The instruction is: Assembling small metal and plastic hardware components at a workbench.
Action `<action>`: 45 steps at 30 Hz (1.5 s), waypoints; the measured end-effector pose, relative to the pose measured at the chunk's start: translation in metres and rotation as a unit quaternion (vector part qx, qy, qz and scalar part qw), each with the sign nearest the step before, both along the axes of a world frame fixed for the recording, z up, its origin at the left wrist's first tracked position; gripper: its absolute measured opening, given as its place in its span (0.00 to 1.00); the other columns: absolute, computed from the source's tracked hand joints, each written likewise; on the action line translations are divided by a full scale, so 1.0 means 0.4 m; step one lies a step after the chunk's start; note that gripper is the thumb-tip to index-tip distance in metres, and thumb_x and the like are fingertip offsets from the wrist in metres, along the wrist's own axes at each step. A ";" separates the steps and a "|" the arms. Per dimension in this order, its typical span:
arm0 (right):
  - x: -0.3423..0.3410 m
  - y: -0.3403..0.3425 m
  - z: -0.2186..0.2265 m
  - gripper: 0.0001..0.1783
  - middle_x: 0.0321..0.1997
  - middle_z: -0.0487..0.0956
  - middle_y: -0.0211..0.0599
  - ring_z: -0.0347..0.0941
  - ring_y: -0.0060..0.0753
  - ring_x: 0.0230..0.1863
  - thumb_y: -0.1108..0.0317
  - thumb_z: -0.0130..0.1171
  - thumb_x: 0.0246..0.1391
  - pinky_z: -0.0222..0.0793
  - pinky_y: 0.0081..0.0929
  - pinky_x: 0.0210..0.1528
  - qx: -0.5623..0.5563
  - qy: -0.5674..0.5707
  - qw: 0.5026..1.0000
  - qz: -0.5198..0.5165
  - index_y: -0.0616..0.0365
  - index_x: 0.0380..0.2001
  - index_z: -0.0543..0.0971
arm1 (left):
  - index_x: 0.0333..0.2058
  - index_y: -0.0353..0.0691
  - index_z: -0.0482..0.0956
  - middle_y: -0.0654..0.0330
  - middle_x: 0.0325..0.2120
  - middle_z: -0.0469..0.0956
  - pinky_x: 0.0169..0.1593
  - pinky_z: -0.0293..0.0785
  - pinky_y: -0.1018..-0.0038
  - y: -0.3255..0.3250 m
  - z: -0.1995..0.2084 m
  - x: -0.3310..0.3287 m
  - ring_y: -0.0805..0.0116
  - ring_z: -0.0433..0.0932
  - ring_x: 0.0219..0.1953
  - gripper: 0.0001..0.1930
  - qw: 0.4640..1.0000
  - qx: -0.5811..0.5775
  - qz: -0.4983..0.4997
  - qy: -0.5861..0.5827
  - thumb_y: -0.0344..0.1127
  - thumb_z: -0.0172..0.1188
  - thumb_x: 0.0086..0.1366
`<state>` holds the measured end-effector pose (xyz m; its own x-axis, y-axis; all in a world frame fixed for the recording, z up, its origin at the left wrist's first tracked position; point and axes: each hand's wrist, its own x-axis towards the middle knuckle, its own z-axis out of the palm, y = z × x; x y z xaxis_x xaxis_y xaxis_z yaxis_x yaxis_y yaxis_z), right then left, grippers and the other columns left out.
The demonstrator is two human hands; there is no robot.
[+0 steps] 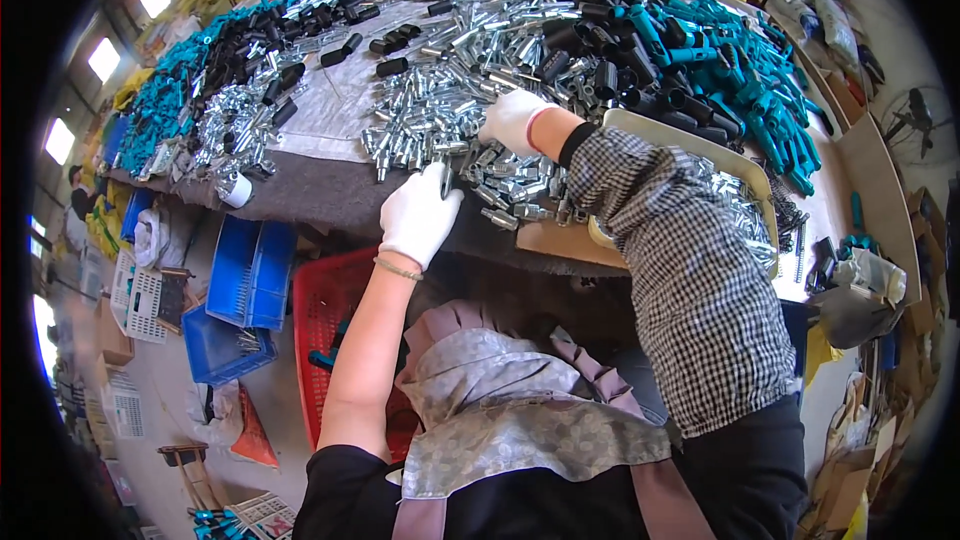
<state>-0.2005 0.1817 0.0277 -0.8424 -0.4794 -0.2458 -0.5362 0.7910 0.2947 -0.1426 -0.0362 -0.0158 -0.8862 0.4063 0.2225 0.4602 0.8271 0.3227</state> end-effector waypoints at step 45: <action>0.441 0.109 0.045 0.20 0.37 0.80 0.49 0.80 0.54 0.41 0.52 0.70 0.43 0.76 0.45 0.43 -0.291 0.176 0.896 -0.285 0.56 0.35 0.84 | 0.43 0.36 0.78 0.53 0.39 0.80 0.47 0.76 0.69 0.046 0.083 0.378 0.56 0.81 0.41 0.25 0.881 0.248 -0.361 -0.178 0.47 0.74 0.53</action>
